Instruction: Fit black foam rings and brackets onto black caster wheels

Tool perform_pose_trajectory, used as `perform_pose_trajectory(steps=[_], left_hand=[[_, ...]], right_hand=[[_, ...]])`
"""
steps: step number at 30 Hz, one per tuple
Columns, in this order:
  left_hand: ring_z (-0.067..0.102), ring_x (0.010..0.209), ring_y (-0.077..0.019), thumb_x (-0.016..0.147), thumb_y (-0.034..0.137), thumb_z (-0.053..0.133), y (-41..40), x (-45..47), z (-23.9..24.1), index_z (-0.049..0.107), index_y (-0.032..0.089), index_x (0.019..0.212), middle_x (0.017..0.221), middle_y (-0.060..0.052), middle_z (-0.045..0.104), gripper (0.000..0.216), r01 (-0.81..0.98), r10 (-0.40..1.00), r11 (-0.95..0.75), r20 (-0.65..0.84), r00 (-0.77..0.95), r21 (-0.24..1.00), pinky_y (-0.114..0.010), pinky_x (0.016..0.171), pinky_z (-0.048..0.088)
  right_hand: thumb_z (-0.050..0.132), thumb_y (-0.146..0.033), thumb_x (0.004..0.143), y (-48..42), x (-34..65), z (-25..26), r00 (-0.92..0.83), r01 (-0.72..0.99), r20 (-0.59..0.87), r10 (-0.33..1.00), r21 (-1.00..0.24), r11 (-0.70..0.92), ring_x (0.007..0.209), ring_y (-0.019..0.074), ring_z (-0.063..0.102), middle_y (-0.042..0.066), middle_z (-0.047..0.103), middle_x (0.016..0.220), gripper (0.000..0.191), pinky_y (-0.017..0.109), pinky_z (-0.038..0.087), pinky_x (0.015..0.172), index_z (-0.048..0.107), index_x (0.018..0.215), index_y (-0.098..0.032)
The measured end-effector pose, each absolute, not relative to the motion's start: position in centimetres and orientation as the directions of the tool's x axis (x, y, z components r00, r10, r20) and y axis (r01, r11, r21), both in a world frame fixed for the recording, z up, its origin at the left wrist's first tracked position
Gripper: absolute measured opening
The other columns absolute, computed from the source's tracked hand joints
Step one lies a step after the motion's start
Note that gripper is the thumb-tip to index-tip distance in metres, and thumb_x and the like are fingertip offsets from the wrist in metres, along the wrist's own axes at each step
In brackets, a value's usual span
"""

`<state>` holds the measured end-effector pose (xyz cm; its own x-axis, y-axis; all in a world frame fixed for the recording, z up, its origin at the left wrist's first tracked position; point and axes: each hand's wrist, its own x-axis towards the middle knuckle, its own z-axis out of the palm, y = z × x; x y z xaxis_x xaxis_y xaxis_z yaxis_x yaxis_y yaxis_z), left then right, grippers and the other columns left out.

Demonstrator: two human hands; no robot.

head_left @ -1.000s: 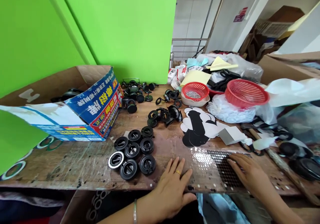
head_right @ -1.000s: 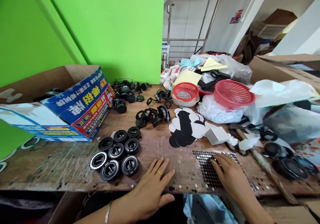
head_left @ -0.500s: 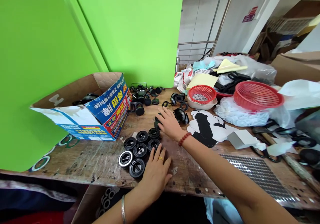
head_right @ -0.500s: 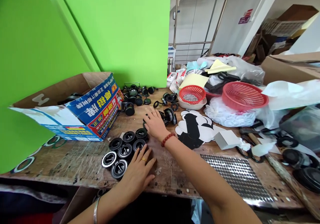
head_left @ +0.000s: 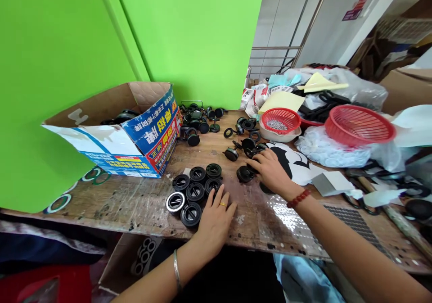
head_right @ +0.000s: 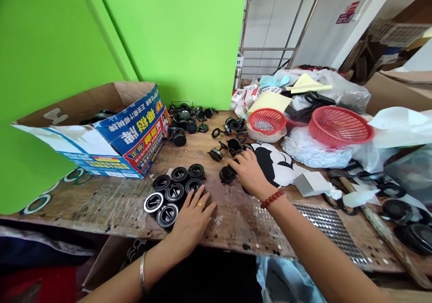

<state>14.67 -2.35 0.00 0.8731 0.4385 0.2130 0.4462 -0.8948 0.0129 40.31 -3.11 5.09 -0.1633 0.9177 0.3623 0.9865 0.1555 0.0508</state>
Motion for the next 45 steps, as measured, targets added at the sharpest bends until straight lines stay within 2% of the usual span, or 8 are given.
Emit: perform_pose_trajectory(steps=[6,13,19,24,28,32,38,45], left_hand=[[0.045,0.14,-0.0345,0.095,0.021,0.054,-2.4,14.7,-0.1,0.067,0.021,0.123,0.134,-0.013,0.065,0.031,0.449,0.439,-0.893,0.239,0.866,0.011,-0.055,0.114,0.038],[0.042,0.141,-0.0374,0.092,0.02,0.059,-2.4,14.6,0.3,0.066,0.02,0.124,0.134,-0.015,0.064,0.033,0.449,0.448,-0.892,0.214,0.868,0.05,-0.059,0.114,0.037],[0.029,0.149,-0.0367,0.094,0.039,0.059,-2.8,15.3,1.6,0.045,0.019,0.146,0.152,-0.019,0.046,0.058,0.402,0.536,-0.825,0.325,0.779,0.398,-0.061,0.117,0.03],[0.046,0.139,-0.0308,0.095,0.04,0.056,-4.1,17.4,3.1,0.027,0.021,0.153,0.15,-0.017,0.046,0.068,0.213,0.656,-0.376,0.097,0.749,0.902,-0.052,0.116,0.037],[0.069,0.102,-0.0243,0.092,0.039,0.057,-4.8,18.5,3.2,0.017,0.024,0.153,0.121,-0.01,0.063,0.075,0.087,0.62,0.119,-0.143,0.772,0.989,-0.044,0.093,0.056],[0.063,0.108,-0.0243,0.077,0.029,0.075,-5.2,18.2,2.6,0.02,0.026,0.152,0.121,-0.009,0.059,0.094,0.133,0.716,-0.031,-0.071,0.695,0.991,-0.042,0.099,0.05],[0.055,0.078,-0.0159,0.082,0.055,0.068,-5.6,18.0,2.7,0.054,0.023,0.104,0.087,0.0,0.058,0.042,0.103,0.516,0.101,-0.141,0.845,0.99,-0.028,0.074,0.049],[0.05,0.065,-0.0141,0.086,0.077,0.043,-6.2,19.9,2.0,0.056,0.02,0.081,0.07,0.0,0.055,0.059,-0.027,0.665,0.359,-0.236,0.709,0.933,-0.025,0.061,0.045]], right_hand=[[0.054,-0.019,0.087,-6.0,42.5,3.3,0.161,0.916,0.585,0.795,-0.388,0.101,0.095,0.0271,0.058,0.01,0.065,0.099,0.028,0.041,0.048,0.083,0.064,0.113,-0.022],[0.057,-0.035,0.09,-8.9,40.2,2.8,0.482,0.634,0.429,0.764,-0.773,0.034,0.072,0.0188,0.059,0.003,0.062,0.083,0.015,0.031,0.046,0.065,0.054,0.098,-0.023],[0.062,-0.045,0.09,-11.3,36.0,1.3,0.527,0.277,0.208,0.824,-0.959,0.064,0.071,0.0155,0.056,-0.001,0.058,0.079,0.024,0.028,0.045,0.064,0.051,0.091,-0.023],[0.069,-0.047,0.087,-12.5,33.0,1.2,0.445,-0.179,-0.016,0.896,-0.981,0.072,0.073,0.0129,0.058,-0.004,0.059,0.08,0.027,0.026,0.05,0.071,0.053,0.092,-0.025],[0.077,-0.041,0.082,-14.1,32.3,1.5,0.385,-0.403,-0.114,0.916,-0.913,0.056,0.08,0.0125,0.062,-0.003,0.063,0.091,0.033,0.027,0.054,0.078,0.056,0.103,-0.028],[0.078,-0.038,0.08,-16.3,32.2,1.7,0.352,-0.311,-0.146,0.924,-0.95,-0.031,0.103,0.0182,0.066,0.003,0.064,0.117,0.058,0.032,0.055,0.088,0.049,0.13,-0.031],[0.047,-0.044,0.098,-18.4,34.2,1.7,0.411,0.183,-0.016,0.912,-0.978,-0.1,0.098,0.0205,0.068,0.005,0.07,0.109,0.031,0.036,0.057,0.087,0.063,0.117,-0.025],[0.052,-0.021,0.089,-19.0,43.2,0.1,0.529,0.802,0.296,0.796,-0.481,-0.354,0.07,0.0192,0.058,0.005,0.06,0.077,0.014,0.032,0.049,0.066,0.059,0.076,-0.02]])
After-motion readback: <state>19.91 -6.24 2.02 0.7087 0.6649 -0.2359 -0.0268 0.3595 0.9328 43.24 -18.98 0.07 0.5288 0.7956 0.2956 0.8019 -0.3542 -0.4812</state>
